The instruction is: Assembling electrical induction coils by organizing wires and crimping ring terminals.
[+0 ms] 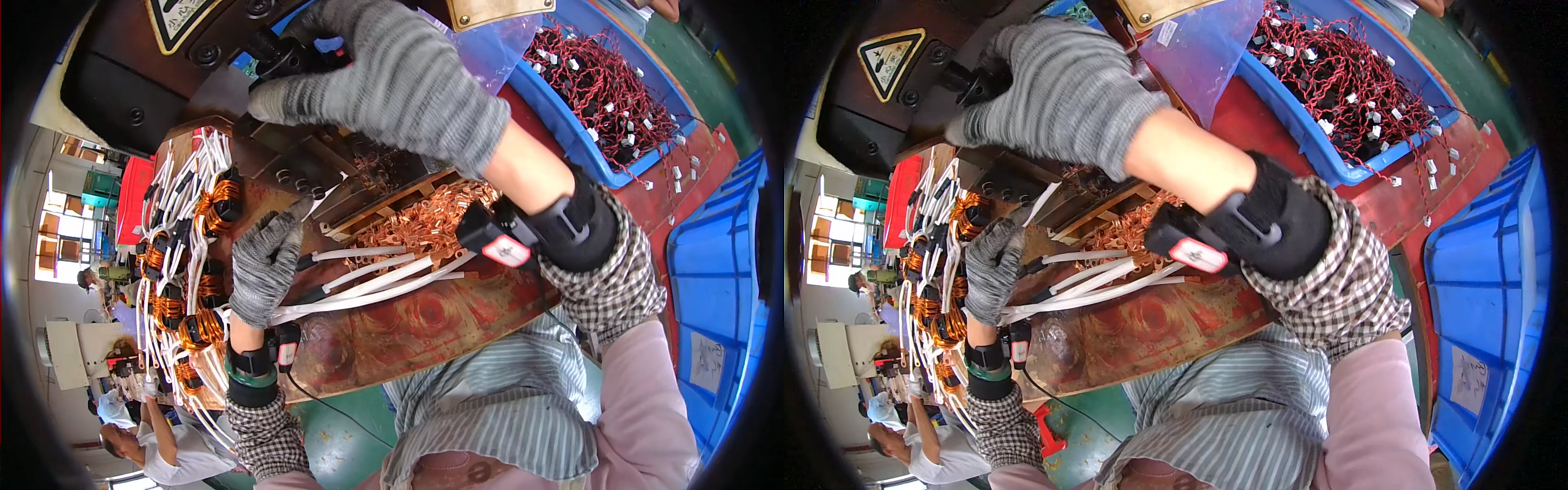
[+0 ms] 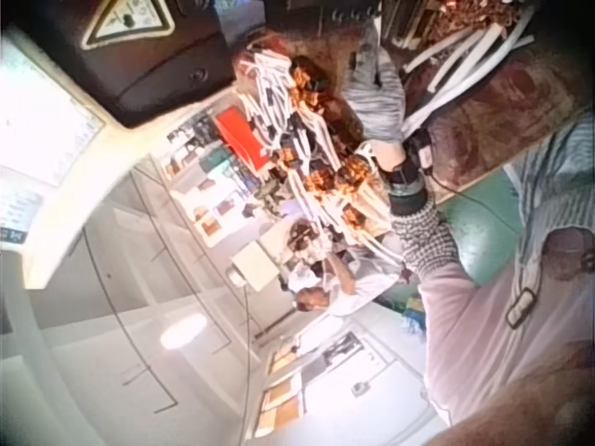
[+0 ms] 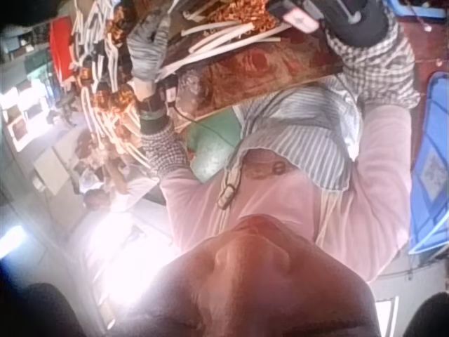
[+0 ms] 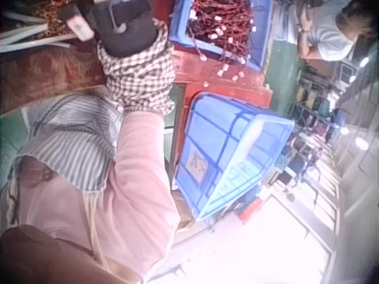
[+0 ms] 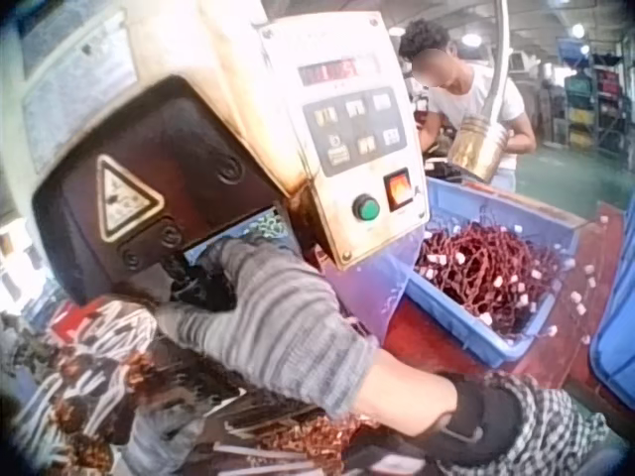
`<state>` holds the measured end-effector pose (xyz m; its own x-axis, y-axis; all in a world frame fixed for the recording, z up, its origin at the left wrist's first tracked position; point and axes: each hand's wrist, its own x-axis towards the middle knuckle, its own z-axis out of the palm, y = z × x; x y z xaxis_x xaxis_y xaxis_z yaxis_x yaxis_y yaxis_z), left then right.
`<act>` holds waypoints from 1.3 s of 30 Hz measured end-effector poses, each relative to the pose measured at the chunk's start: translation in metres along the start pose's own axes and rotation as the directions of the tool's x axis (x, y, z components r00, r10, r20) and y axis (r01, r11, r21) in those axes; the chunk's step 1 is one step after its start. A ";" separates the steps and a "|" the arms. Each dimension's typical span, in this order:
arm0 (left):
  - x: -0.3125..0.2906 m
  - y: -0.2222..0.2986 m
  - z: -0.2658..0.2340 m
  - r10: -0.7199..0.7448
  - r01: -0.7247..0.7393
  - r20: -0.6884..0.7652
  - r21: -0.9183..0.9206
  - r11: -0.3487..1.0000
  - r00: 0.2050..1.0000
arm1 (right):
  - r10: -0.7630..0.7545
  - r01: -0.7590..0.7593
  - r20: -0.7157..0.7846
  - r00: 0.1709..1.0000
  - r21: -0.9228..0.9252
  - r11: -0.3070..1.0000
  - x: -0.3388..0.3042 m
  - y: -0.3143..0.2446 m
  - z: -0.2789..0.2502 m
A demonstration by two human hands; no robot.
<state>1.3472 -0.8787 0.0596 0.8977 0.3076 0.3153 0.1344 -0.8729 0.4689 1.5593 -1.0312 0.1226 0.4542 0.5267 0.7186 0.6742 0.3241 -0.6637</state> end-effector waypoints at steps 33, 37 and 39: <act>0.001 0.002 0.000 -0.021 0.009 0.077 0.152 0.988 0.997 | 0.378 -0.283 -0.091 0.921 0.510 0.812 -0.081 0.061 -0.028; -0.002 -0.001 0.000 -0.019 0.008 0.072 0.145 0.989 0.997 | 0.338 -0.253 -0.103 0.936 0.471 0.845 -0.087 0.063 -0.019; -0.002 0.001 -0.001 -0.020 0.008 0.078 0.156 0.988 0.997 | 0.347 -0.264 -0.098 0.933 0.469 0.843 -0.088 0.063 -0.018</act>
<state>1.3447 -0.8795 0.0603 0.9249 0.2948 0.2402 0.2054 -0.9189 0.3369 1.5725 -1.0712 0.0215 0.7143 0.5270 0.4605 0.1747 0.5029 -0.8465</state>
